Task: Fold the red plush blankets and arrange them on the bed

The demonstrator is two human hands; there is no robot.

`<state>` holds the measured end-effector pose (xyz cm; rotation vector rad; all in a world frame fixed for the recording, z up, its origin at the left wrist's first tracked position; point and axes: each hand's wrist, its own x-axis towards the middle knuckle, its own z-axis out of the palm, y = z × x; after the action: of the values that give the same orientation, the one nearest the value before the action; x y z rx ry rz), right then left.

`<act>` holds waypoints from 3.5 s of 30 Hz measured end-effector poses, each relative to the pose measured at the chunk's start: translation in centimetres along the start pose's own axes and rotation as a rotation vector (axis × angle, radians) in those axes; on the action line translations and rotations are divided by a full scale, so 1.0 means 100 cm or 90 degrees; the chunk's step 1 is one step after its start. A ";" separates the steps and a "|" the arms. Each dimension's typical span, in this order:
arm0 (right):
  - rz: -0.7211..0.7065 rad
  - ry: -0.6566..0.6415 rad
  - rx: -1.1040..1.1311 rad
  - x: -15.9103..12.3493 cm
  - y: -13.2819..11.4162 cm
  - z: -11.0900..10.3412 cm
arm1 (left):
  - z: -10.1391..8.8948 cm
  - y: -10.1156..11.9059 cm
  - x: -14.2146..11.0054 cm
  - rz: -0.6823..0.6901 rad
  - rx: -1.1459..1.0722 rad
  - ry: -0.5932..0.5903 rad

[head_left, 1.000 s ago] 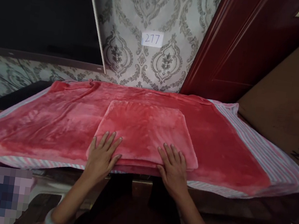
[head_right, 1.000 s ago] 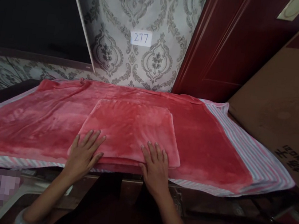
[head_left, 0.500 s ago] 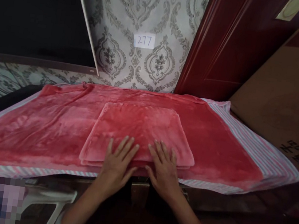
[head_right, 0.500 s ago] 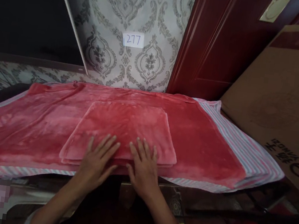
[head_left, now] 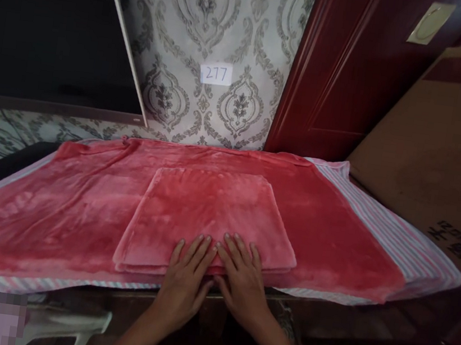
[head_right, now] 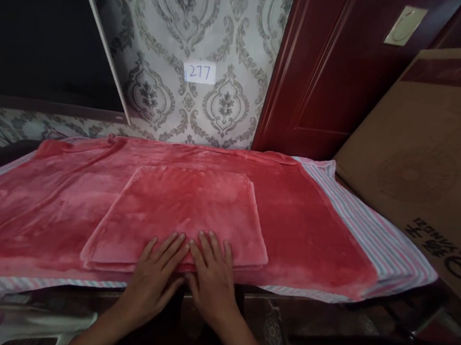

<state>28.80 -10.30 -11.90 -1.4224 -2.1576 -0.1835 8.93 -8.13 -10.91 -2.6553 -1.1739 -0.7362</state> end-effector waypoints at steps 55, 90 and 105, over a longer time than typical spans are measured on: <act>0.134 -0.254 0.002 0.188 0.104 0.009 | 0.006 -0.117 0.168 -0.055 0.004 -0.220; 0.141 0.000 -0.061 -0.023 0.077 -0.018 | -0.039 -0.109 -0.056 -0.100 0.097 -0.006; 0.107 0.043 -0.006 -0.027 0.087 -0.012 | -0.035 -0.118 -0.063 -0.115 -0.045 0.051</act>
<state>37.71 -9.18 -13.80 -1.5716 -1.9739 -0.1770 -4.56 -5.32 -11.74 -2.5719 -1.4035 -0.9215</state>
